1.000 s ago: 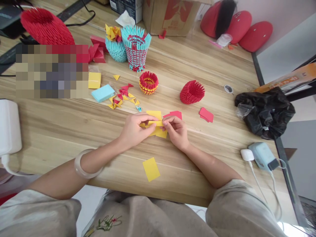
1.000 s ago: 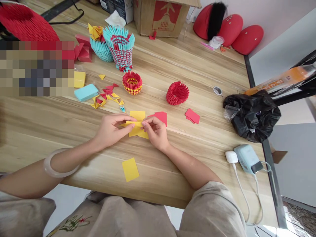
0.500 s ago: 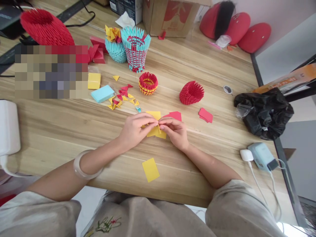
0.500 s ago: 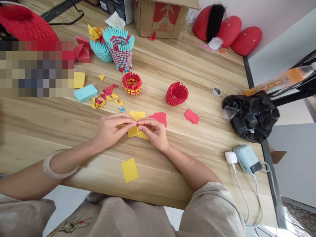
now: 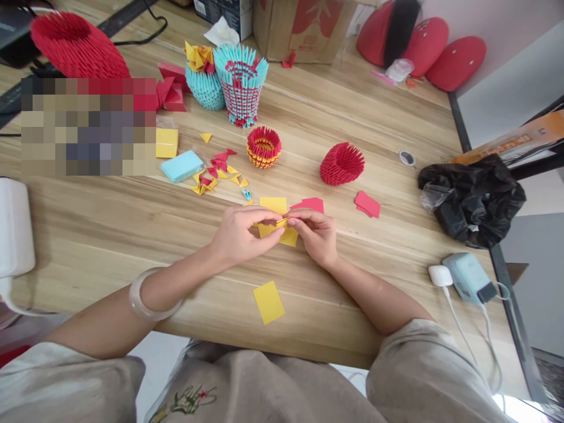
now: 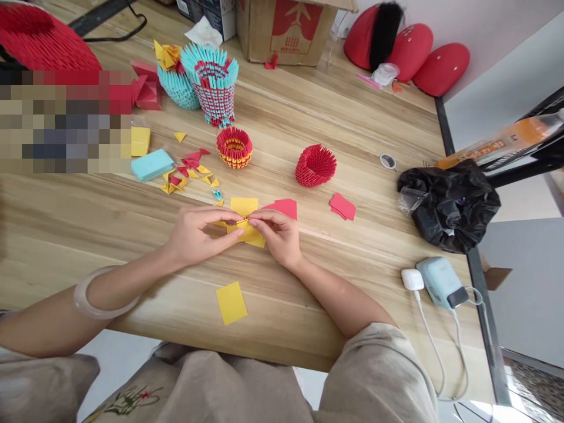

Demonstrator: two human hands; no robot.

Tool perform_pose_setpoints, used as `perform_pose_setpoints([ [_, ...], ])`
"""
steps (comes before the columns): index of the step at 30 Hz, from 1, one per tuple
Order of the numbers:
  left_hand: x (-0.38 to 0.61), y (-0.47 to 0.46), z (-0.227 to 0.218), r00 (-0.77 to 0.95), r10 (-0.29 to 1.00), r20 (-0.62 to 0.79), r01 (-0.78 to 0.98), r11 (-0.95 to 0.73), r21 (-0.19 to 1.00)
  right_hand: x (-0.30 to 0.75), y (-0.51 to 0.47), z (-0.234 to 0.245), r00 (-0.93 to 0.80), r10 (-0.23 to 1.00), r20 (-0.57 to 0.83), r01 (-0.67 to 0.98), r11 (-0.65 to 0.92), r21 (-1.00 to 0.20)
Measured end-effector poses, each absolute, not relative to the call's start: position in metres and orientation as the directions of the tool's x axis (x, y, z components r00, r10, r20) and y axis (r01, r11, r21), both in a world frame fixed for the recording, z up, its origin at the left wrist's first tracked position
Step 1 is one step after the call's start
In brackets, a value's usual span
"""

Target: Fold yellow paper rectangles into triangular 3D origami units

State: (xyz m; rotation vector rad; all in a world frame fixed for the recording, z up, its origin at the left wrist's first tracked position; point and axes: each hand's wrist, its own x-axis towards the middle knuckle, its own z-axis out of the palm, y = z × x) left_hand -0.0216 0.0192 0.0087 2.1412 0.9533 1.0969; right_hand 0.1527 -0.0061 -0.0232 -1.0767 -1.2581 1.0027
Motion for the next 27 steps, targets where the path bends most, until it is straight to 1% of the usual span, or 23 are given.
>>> perform_pose_setpoints([
  [5, -0.0211, 0.0194, 0.0064, 0.424, 0.727, 0.541, 0.379, -0.684, 0.623, 0.152, -0.0071, -0.0226, 0.055, 0.978, 0.203, 0.0, 0.203, -0.979],
  [10, -0.0231, 0.0202, 0.0034, 0.444, 0.614, 0.653, 0.368, -0.789, 0.492, 0.152, -0.0071, -0.0222, 0.047, 0.976, 0.211, 0.033, 0.209, -0.977],
  [12, -0.024, 0.0205, 0.0027, 0.455, 0.581, 0.675, 0.366, -0.813, 0.453, 0.152, -0.0073, -0.0221, 0.034, 0.975, 0.218, 0.042, 0.217, -0.975],
  [16, -0.0252, 0.021, 0.0016, 0.47, 0.547, 0.693, 0.365, -0.835, 0.412, 0.1523, -0.0079, -0.0212, 0.027, 0.968, 0.251, 0.057, 0.249, -0.967],
  [21, -0.0246, 0.0207, 0.0015, 0.454, 0.547, 0.703, 0.365, -0.834, 0.413, 0.1527, -0.0079, -0.022, 0.014, 0.971, 0.239, 0.024, 0.239, -0.971],
  [24, -0.0238, 0.0198, 0.0033, 0.427, 0.591, 0.685, 0.36, -0.806, 0.47, 0.1524, -0.0077, -0.0227, 0.005, 0.982, 0.19, -0.025, 0.19, -0.981],
  [27, -0.0235, 0.0186, 0.0058, 0.419, 0.66, 0.623, 0.36, -0.751, 0.554, 0.1515, -0.0071, -0.022, 0.027, 0.989, 0.146, -0.067, 0.148, -0.987],
])
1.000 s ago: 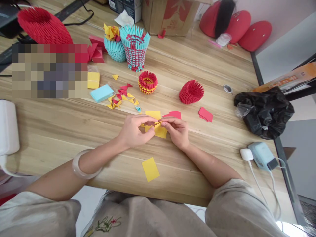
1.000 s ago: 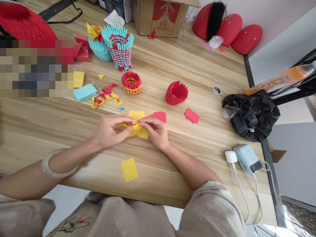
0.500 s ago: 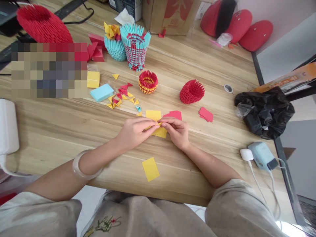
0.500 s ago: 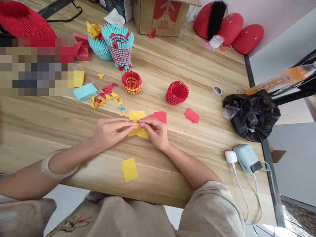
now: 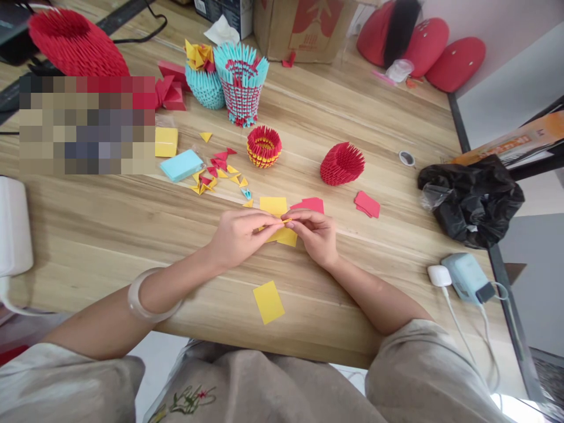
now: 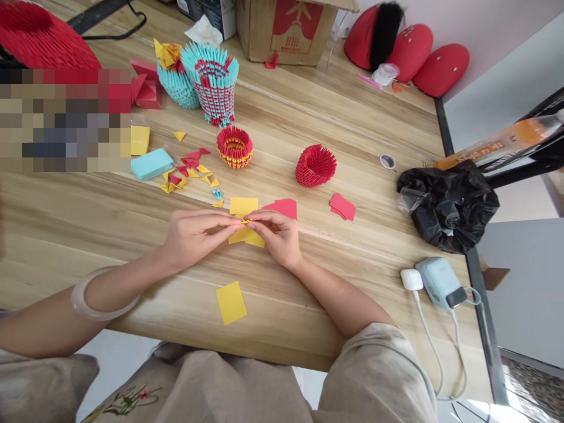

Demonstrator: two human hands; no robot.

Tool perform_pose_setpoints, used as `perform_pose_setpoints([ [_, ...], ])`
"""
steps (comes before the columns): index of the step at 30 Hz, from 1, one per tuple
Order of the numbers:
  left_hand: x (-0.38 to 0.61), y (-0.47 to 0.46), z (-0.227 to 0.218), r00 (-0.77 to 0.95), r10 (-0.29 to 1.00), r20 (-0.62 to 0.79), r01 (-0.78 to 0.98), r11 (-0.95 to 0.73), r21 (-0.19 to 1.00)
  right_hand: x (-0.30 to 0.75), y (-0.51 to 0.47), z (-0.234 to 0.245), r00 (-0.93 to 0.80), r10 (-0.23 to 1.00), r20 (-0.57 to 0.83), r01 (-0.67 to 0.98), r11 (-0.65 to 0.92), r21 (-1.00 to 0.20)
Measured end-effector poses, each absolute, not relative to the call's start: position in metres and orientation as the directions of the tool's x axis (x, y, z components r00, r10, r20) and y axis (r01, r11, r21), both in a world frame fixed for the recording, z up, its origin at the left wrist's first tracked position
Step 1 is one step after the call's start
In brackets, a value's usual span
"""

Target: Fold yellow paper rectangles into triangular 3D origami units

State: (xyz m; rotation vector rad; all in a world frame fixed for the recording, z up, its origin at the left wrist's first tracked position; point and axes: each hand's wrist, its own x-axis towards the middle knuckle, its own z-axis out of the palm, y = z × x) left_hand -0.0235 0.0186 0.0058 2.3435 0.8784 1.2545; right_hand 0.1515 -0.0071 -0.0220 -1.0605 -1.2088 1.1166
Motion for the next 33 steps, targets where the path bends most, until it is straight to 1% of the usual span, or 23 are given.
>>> perform_pose_setpoints([
  [3, -0.0238, 0.0177, 0.0079, 0.416, 0.71, 0.568, 0.374, -0.703, 0.605, 0.151, -0.0062, -0.0204, 0.037, 0.993, 0.116, -0.065, 0.118, -0.991],
  [6, -0.0241, 0.0173, 0.0093, 0.417, 0.724, 0.55, 0.372, -0.688, 0.623, 0.152, -0.0049, -0.0196, 0.035, 0.992, 0.121, -0.047, 0.123, -0.991],
  [11, -0.0237, 0.0169, 0.0098, 0.409, 0.723, 0.557, 0.346, -0.688, 0.638, 0.1551, -0.0037, -0.0217, 0.023, 0.987, 0.158, -0.06, 0.159, -0.986],
  [16, -0.0232, 0.0173, 0.0089, 0.407, 0.692, 0.596, 0.323, -0.719, 0.615, 0.156, -0.0033, -0.0234, 0.015, 0.978, 0.21, -0.09, 0.21, -0.974],
  [20, -0.0234, 0.0175, 0.0091, 0.418, 0.698, 0.582, 0.323, -0.713, 0.623, 0.1557, -0.0027, -0.023, 0.019, 0.982, 0.19, -0.06, 0.191, -0.98],
  [24, -0.024, 0.0175, 0.0102, 0.43, 0.711, 0.556, 0.323, -0.696, 0.641, 0.1557, -0.0023, -0.0231, 0.009, 0.979, 0.204, -0.096, 0.204, -0.974],
  [30, -0.0241, 0.0178, 0.0127, 0.447, 0.747, 0.491, 0.291, -0.641, 0.711, 0.1552, -0.0036, -0.0229, 0.022, 0.989, 0.145, -0.091, 0.147, -0.985],
  [33, -0.0234, 0.0178, 0.0119, 0.428, 0.776, 0.464, 0.266, -0.599, 0.755, 0.1546, -0.0045, -0.0212, 0.016, 0.992, 0.127, -0.093, 0.128, -0.987],
])
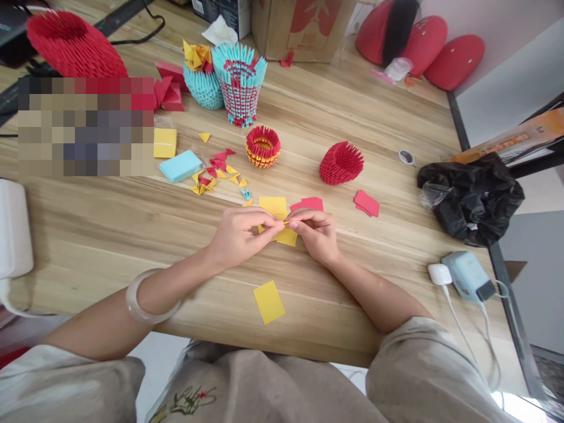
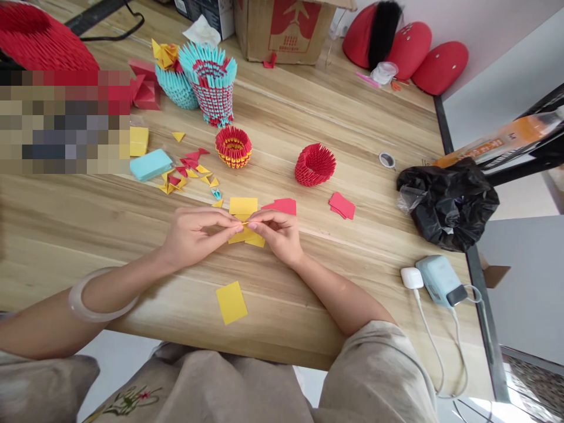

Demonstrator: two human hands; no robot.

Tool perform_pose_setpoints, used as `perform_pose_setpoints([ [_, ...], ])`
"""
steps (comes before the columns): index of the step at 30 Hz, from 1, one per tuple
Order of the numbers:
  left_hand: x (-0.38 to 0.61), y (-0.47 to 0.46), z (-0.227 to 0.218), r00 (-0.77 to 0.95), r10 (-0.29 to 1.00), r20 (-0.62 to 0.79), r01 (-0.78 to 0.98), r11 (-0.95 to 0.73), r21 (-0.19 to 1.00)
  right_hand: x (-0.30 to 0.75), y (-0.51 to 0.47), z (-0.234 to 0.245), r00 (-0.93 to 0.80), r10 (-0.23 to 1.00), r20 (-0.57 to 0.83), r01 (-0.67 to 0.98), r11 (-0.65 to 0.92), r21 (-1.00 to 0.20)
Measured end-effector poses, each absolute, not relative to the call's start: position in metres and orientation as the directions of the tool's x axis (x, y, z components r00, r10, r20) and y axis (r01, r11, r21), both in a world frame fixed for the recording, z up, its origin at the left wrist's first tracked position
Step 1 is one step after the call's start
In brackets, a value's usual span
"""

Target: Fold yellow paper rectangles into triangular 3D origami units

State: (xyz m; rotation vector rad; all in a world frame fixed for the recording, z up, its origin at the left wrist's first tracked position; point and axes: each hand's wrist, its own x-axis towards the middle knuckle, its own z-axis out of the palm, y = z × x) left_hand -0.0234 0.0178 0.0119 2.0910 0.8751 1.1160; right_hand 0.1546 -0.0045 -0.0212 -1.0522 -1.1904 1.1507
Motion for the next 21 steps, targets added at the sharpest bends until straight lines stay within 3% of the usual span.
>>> perform_pose_setpoints([
  [4, -0.0214, 0.0181, 0.0102, 0.39, 0.856, 0.339, 0.214, -0.442, 0.871, 0.154, -0.0045, -0.0174, 0.018, 0.991, 0.13, -0.098, 0.132, -0.986],
  [8, -0.0193, 0.0212, 0.011, 0.463, 0.883, 0.071, 0.066, -0.114, 0.991, 0.1545, -0.0041, -0.0167, 0.005, 0.989, 0.145, -0.042, 0.145, -0.989],
  [13, -0.0178, 0.0266, 0.007, 0.531, 0.839, -0.12, -0.062, 0.179, 0.982, 0.1564, -0.0052, -0.0206, 0.06, 0.947, 0.314, 0.132, 0.304, -0.943],
  [15, -0.0171, 0.027, 0.0046, 0.53, 0.829, -0.178, -0.099, 0.269, 0.958, 0.157, -0.0064, -0.0212, 0.009, 0.93, 0.367, 0.215, 0.356, -0.909],
  [21, -0.0167, 0.0267, 0.0026, 0.494, 0.844, -0.209, -0.146, 0.318, 0.937, 0.1572, -0.0077, -0.0221, -0.09, 0.915, 0.394, 0.236, 0.404, -0.884],
])
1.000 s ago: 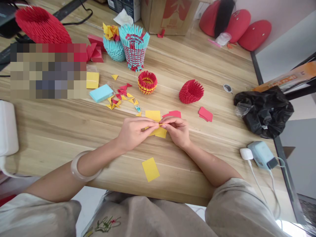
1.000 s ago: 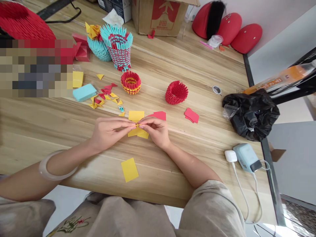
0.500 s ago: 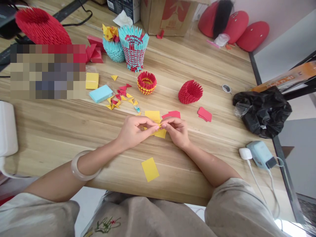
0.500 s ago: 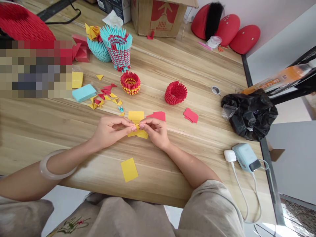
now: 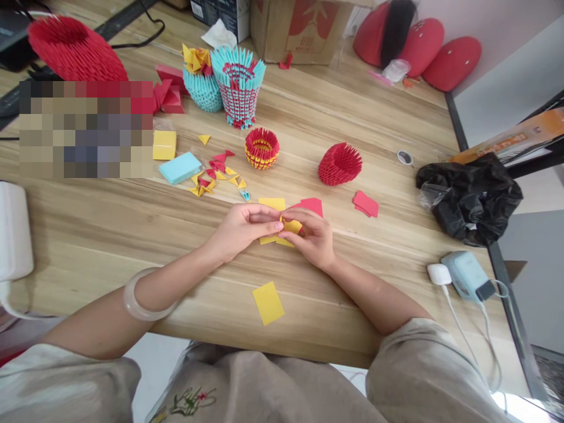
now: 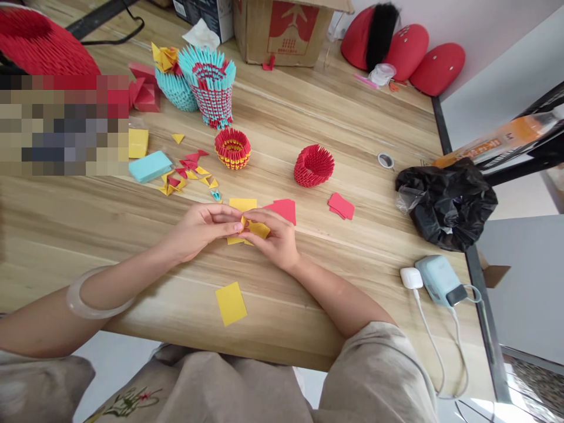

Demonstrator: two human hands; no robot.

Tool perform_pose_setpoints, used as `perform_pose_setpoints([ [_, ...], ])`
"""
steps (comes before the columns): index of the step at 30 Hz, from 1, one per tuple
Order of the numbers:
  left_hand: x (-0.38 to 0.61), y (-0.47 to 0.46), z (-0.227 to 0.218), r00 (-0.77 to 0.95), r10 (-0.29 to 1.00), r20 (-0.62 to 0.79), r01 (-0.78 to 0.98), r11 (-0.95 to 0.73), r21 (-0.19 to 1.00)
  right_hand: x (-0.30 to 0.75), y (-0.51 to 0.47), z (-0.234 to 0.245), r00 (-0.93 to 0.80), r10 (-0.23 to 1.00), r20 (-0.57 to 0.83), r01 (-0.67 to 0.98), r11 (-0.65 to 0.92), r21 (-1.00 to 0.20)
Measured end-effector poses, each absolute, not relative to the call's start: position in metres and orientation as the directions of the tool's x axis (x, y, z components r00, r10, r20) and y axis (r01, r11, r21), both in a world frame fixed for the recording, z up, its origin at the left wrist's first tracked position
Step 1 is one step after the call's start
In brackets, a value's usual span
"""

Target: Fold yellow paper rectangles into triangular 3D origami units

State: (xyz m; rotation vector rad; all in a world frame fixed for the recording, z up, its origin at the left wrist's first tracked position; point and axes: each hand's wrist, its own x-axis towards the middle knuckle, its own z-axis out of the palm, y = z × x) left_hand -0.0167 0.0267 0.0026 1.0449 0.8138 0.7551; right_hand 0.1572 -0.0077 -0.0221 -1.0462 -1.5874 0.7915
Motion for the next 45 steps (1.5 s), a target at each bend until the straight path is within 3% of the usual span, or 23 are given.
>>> perform_pose_setpoints([
  [8, -0.02, 0.028, 0.002, 0.504, 0.838, -0.21, -0.124, 0.31, 0.943, 0.159, -0.007, -0.029, -0.115, 0.931, 0.345, 0.069, 0.354, -0.933],
  [15, -0.019, 0.028, 0.011, 0.474, 0.805, -0.356, -0.152, 0.473, 0.868, 0.157, -0.009, -0.025, -0.104, 0.945, 0.311, 0.106, 0.321, -0.941],
  [23, -0.019, 0.029, 0.022, 0.482, 0.681, -0.551, 0.011, 0.624, 0.781, 0.156, -0.014, -0.027, 0.081, 0.939, 0.333, 0.299, 0.296, -0.907],
  [28, -0.018, 0.03, 0.023, 0.483, 0.663, -0.573, 0.054, 0.63, 0.775, 0.157, -0.014, -0.024, -0.006, 0.844, 0.537, 0.489, 0.471, -0.734],
  [33, -0.02, 0.031, 0.022, 0.479, 0.677, -0.559, 0.048, 0.616, 0.786, 0.16, -0.01, -0.021, -0.233, 0.645, 0.728, 0.476, 0.728, -0.493],
  [40, -0.02, 0.031, 0.023, 0.481, 0.687, -0.544, 0.002, 0.619, 0.785, 0.165, -0.005, -0.022, -0.376, 0.508, 0.775, 0.435, 0.835, -0.336],
  [45, -0.021, 0.032, 0.023, 0.483, 0.683, -0.548, -0.012, 0.631, 0.776, 0.166, -0.004, -0.022, -0.419, 0.478, 0.772, 0.46, 0.845, -0.273],
])
